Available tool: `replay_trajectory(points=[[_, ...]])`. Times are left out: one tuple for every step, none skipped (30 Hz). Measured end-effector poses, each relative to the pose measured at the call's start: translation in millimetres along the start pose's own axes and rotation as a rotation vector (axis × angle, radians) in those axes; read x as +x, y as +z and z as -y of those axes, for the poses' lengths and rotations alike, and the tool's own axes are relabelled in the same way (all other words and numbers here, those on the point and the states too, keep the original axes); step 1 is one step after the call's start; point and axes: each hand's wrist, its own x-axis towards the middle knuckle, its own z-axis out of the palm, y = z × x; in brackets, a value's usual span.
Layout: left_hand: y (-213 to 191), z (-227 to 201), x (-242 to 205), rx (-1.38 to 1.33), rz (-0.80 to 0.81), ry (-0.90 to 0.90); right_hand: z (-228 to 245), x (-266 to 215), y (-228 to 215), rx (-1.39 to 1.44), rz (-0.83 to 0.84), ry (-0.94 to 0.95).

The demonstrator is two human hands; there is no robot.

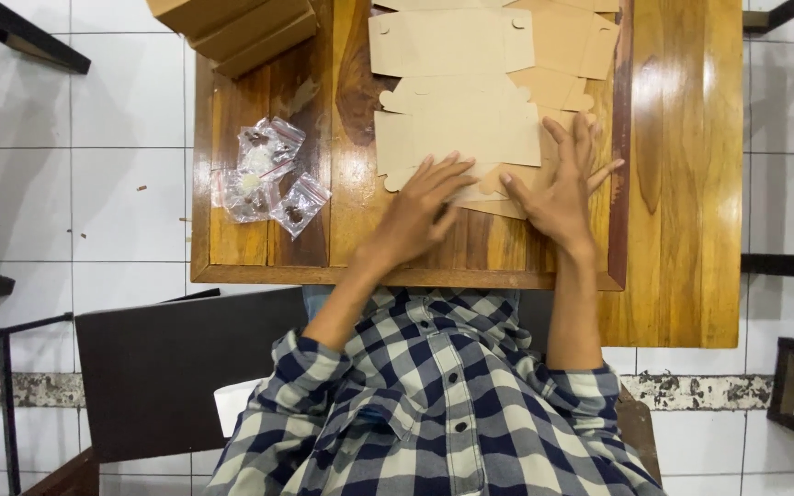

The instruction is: Assembling cardboard boxes from flat pre-cut templates by folding along creases and tucking tabs.

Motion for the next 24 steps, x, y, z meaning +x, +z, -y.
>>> replay_trajectory(points=[[-20.2,-3.6,-5.5,-0.032,-0.008,-0.024,-0.6,-2.1,-2.9,0.023,0.003,-0.041],[-40.4,-7.2,-11.4,-0.064,-0.015,-0.049,-1.2,-4.3,-5.6,0.046,0.006,-0.082],[-51.4,0.1,-18.3,-0.06,-0.019,-0.057,0.1,-7.5,-4.3,0.049,0.014,-0.087],[-62.5,7.4,-25.5,0.011,-0.052,-0.048,1.6,-10.7,-2.9,0.021,0.002,-0.096],[-74.8,14.8,-32.6,0.084,-0.087,-0.041,4.0,-12.9,-1.2,-0.005,-0.008,-0.108],[-77.0,27.7,-37.3,0.09,-0.092,-0.05,1.7,-12.3,8.5,-0.001,0.001,-0.116],[-77.9,40.3,-42.0,0.073,-0.088,-0.083,-1.5,-12.0,17.7,-0.102,-0.059,-0.188],[-78.9,53.1,-46.8,0.054,-0.085,-0.116,-4.7,-11.7,27.0,-0.202,-0.119,-0.26],[-77.7,57.4,-45.4,0.056,-0.088,-0.123,-6.0,-10.9,39.5,-0.202,-0.112,-0.264],[-76.5,61.8,-43.9,0.07,-0.102,-0.135,-7.5,-10.1,51.9,-0.169,-0.108,-0.326],[-73.6,66.1,-41.2,0.082,-0.116,-0.144,-10.2,-9.6,63.1,-0.139,-0.104,-0.386],[-70.3,66.9,-39.8,0.08,-0.118,-0.147,-1.1,-16.0,67.0,-0.141,-0.1,-0.387],[-68.1,68.4,-36.3,0.095,-0.144,-0.163,8.8,-20.5,70.7,-0.132,-0.089,-0.427],[-65.7,70.2,-32.6,0.109,-0.17,-0.18,18.6,-24.8,74.6,-0.123,-0.078,-0.467],[-62.2,72.7,-29.5,0.106,-0.171,-0.186,19.3,-25.4,75.1,-0.125,-0.071,-0.467],[-58.3,75.3,-26.5,0.121,-0.187,-0.2,19.9,-26.1,75.7,-0.11,-0.056,-0.433],[-54.2,77.7,-23.0,0.135,-0.204,-0.213,20.2,-26.7,75.9,-0.097,-0.042,-0.4],[-58.8,71.7,-20.4,0.132,-0.205,-0.218,22.6,-27.0,74.6,-0.1,-0.037,-0.4],[-63.5,65.7,-17.2,0.129,-0.212,-0.222,24.8,-27.3,73.1,-0.082,-0.033,-0.38],[-68.2,59.4,-13.7,0.125,-0.219,-0.227,27.0,-27.5,71.2,-0.065,-0.03,-0.361],[-67.8,60.7,-11.5,0.124,-0.22,-0.226,31.5,-28.3,71.0,-0.066,-0.03,-0.361],[-67.4,61.7,-9.0,0.111,-0.221,-0.239,35.8,-29.1,70.4,-0.081,-0.025,-0.358],[-66.2,62.3,-7.1,0.098,-0.219,-0.251,39.6,-31.0,69.8,-0.095,-0.02,-0.353],[-71.5,54.5,-3.6,0.096,-0.218,-0.25,39.5,-31.0,70.5,-0.097,-0.021,-0.351]])
